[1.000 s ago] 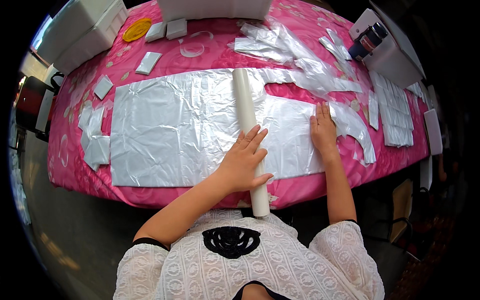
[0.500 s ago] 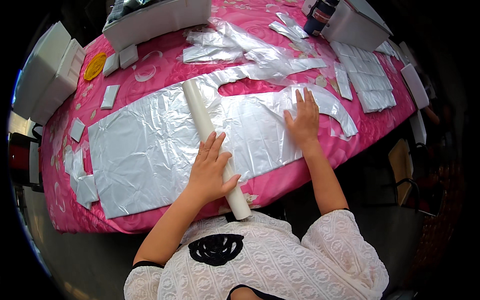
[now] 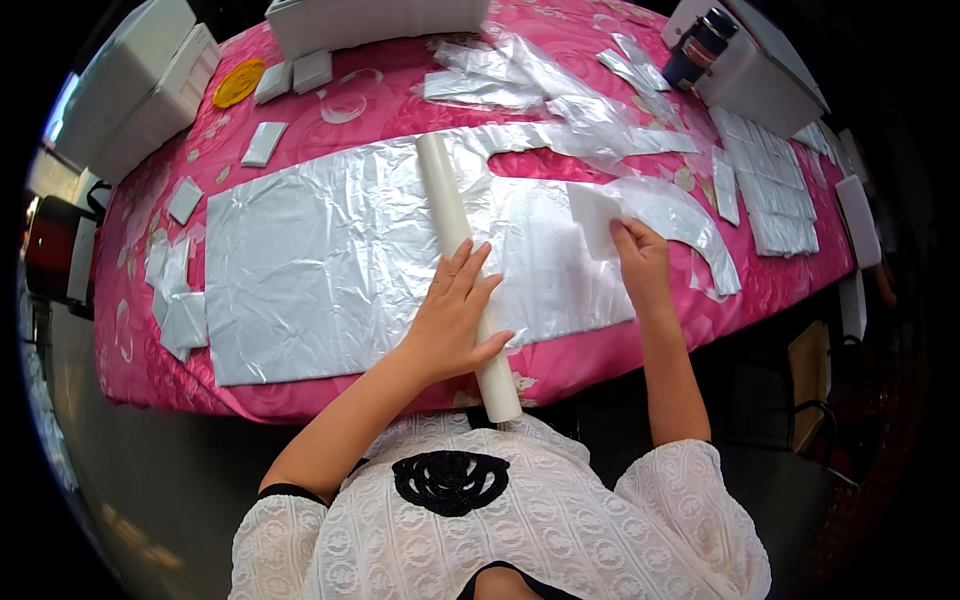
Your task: The person unrolls a roll of clear plastic film on a pink tablecloth, tears off a sheet, and wraps a small white rectangular item. They repeat this process multiple times, handling the film roll and individual items by hand.
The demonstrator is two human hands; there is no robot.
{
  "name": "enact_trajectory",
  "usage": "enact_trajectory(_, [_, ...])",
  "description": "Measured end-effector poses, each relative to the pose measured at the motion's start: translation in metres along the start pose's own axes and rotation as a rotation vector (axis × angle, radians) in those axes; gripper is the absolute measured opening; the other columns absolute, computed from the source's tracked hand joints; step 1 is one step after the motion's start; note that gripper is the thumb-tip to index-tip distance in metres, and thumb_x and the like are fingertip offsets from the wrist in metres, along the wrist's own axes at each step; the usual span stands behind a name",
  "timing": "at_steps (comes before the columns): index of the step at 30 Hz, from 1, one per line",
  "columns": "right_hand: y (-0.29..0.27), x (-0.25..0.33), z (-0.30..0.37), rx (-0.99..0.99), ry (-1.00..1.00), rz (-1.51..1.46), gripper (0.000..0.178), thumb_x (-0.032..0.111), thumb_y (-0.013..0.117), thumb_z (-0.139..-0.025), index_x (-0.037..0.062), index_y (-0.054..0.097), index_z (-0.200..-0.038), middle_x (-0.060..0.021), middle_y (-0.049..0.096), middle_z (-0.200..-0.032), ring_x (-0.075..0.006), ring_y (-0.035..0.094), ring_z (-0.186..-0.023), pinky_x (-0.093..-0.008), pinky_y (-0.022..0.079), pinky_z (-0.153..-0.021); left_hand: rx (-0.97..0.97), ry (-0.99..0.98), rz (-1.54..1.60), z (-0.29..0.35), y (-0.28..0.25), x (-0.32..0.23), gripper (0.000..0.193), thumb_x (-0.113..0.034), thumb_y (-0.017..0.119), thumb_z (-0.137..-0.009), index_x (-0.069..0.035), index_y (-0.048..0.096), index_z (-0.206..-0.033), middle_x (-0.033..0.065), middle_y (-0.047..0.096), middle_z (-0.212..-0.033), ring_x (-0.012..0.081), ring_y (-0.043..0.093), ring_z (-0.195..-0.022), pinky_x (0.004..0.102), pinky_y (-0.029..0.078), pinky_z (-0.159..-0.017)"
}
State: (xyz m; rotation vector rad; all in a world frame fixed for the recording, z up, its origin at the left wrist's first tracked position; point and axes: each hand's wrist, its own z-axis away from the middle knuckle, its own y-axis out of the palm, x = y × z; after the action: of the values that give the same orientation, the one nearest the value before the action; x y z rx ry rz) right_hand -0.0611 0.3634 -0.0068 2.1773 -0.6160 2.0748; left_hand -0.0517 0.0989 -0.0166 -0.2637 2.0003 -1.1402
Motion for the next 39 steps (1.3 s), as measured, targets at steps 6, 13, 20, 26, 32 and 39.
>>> enact_trajectory(6, [0.060, 0.043, 0.067, 0.449, 0.273, -0.407, 0.019, 0.014, 0.058, -0.088, -0.0027, 0.064, -0.094, -0.0006, 0.062, -0.080, -0.0051, 0.052, -0.072, -0.0203, 0.042, -0.065, -0.212, -0.183, 0.831, 0.016, -0.018, -0.029, 0.067, -0.019, 0.064, -0.080, -0.001, 0.028, -0.134, 0.0176, 0.034, -0.134, 0.0291, 0.039, -0.122, 0.0390, 0.037, -0.099])
enact_trajectory(13, [0.097, 0.067, 0.084, 0.668, 0.422, -0.463, 0.021, 0.015, 0.058, -0.087, -0.0035, 0.064, -0.097, -0.0029, 0.063, -0.083, -0.0075, 0.056, -0.075, -0.0223, 0.045, -0.067, -0.353, -0.511, 1.303, 0.046, -0.047, -0.004, 0.065, -0.012, 0.065, -0.080, 0.001, 0.029, -0.133, 0.0160, 0.042, -0.126, 0.0221, 0.049, -0.110, 0.0319, 0.043, -0.091])
enact_trajectory(20, [0.125, 0.083, 0.087, 0.775, 0.562, -0.377, 0.023, 0.016, 0.057, -0.088, -0.0037, 0.063, -0.099, -0.0034, 0.063, -0.084, -0.0069, 0.057, -0.076, -0.0206, 0.046, -0.067, -0.311, -0.521, 1.054, 0.087, -0.064, 0.029, 0.067, -0.022, 0.065, -0.078, -0.004, 0.033, -0.134, 0.0126, 0.042, -0.131, 0.0224, 0.041, -0.120, 0.0387, 0.033, -0.100])
enact_trajectory(26, [0.153, 0.091, 0.084, 0.838, 0.689, -0.341, 0.024, 0.017, 0.057, -0.089, -0.0028, 0.062, -0.099, -0.0028, 0.062, -0.083, -0.0061, 0.057, -0.074, -0.0202, 0.047, -0.065, -0.230, -0.295, 1.385, 0.113, -0.076, 0.042, 0.069, 0.001, 0.054, -0.074, -0.004, 0.028, -0.137, 0.0106, 0.039, -0.132, 0.0190, 0.041, -0.121, 0.0347, 0.033, -0.100])
enact_trajectory(32, [0.177, 0.080, 0.074, 1.002, 0.721, -0.341, 0.031, 0.021, 0.057, -0.088, -0.0029, 0.057, -0.108, -0.0049, 0.062, -0.088, -0.0091, 0.059, -0.074, -0.0217, 0.047, -0.067, -0.465, -0.441, 1.264, 0.128, -0.082, 0.053, 0.043, 0.003, 0.054, -0.078, 0.000, 0.048, -0.120, 0.0080, 0.053, -0.113, 0.0138, 0.052, -0.104, 0.0283, 0.041, -0.091])
enact_trajectory(39, [0.211, 0.075, 0.079, 1.194, 0.475, -0.429, 0.074, 0.024, 0.072, -0.076, -0.0019, 0.032, -0.133, -0.0129, 0.049, -0.116, -0.0173, 0.055, -0.091, -0.0280, 0.047, -0.077, -0.676, -0.771, 1.457, 0.143, -0.084, 0.061, 0.039, -0.036, 0.053, -0.090, 0.001, 0.057, -0.104, 0.0037, 0.062, -0.089, 0.0067, 0.057, -0.075, 0.0194, 0.046, -0.066])
